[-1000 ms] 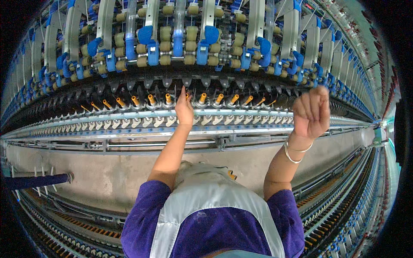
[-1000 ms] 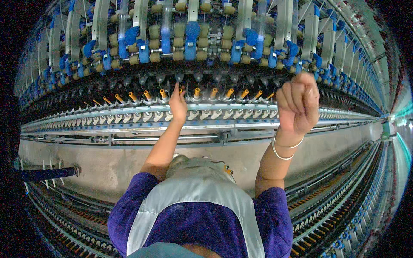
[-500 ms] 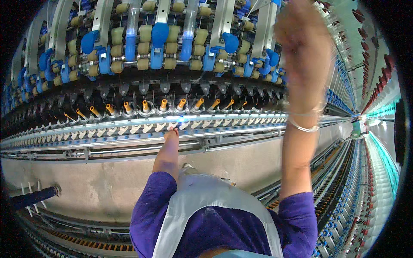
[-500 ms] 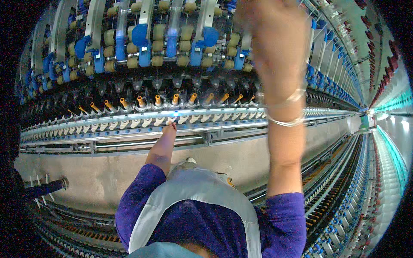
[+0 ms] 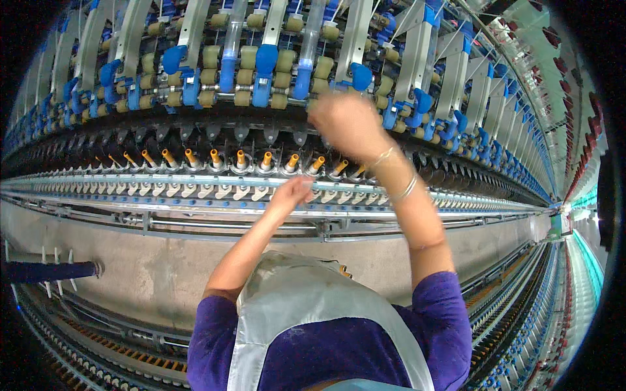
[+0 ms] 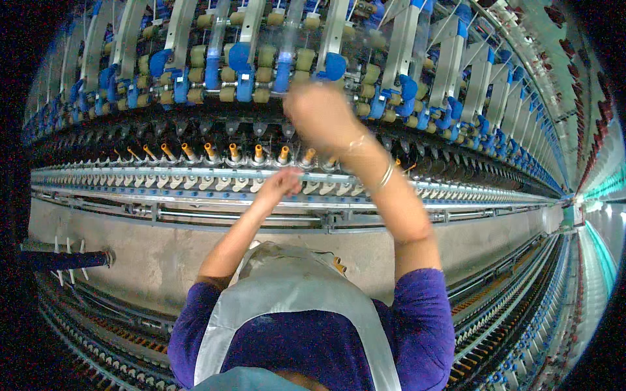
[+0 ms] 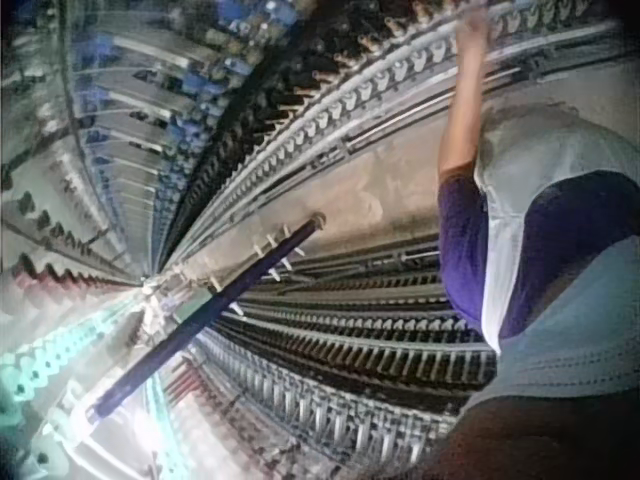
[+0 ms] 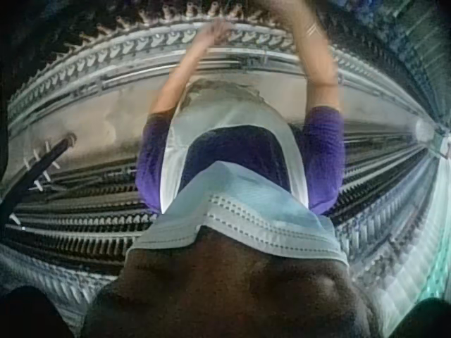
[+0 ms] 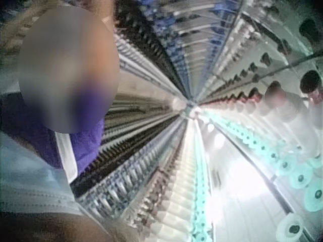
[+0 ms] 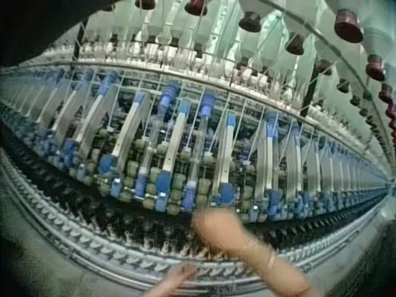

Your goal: The person operates a textile machine by inserting small yellow and white cylindrical objects into slots along the machine's frame. They then handle large white spools of thread, placing them onto the machine and adjusting the thread path through guides. The person repeats these actions across multiple stations.

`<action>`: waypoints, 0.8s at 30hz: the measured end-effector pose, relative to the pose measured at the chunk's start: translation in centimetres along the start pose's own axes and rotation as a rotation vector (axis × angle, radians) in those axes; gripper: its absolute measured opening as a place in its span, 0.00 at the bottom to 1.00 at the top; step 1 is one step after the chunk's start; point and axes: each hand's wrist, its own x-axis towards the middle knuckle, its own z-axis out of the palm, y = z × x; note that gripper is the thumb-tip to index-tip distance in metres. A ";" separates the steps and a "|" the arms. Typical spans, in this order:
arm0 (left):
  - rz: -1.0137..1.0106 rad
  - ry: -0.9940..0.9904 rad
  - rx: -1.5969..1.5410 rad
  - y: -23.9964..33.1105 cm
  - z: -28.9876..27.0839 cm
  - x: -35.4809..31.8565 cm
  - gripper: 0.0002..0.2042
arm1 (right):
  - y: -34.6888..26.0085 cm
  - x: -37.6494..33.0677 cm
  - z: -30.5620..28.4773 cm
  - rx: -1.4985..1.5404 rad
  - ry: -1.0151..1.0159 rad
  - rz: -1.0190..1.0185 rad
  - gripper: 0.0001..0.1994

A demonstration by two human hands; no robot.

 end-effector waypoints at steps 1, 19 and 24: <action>0.177 -0.055 -0.003 3.7 0.9 1.0 0.15 | 2.1 4.0 -1.7 -0.110 0.021 -0.017 0.04; 0.090 0.031 -0.191 3.2 4.6 1.2 0.14 | 4.0 7.1 -1.3 -0.301 -0.043 0.150 0.05; -0.297 0.315 0.282 -13.2 -5.6 -14.7 0.18 | 4.4 6.5 -0.9 -0.249 -0.036 0.128 0.08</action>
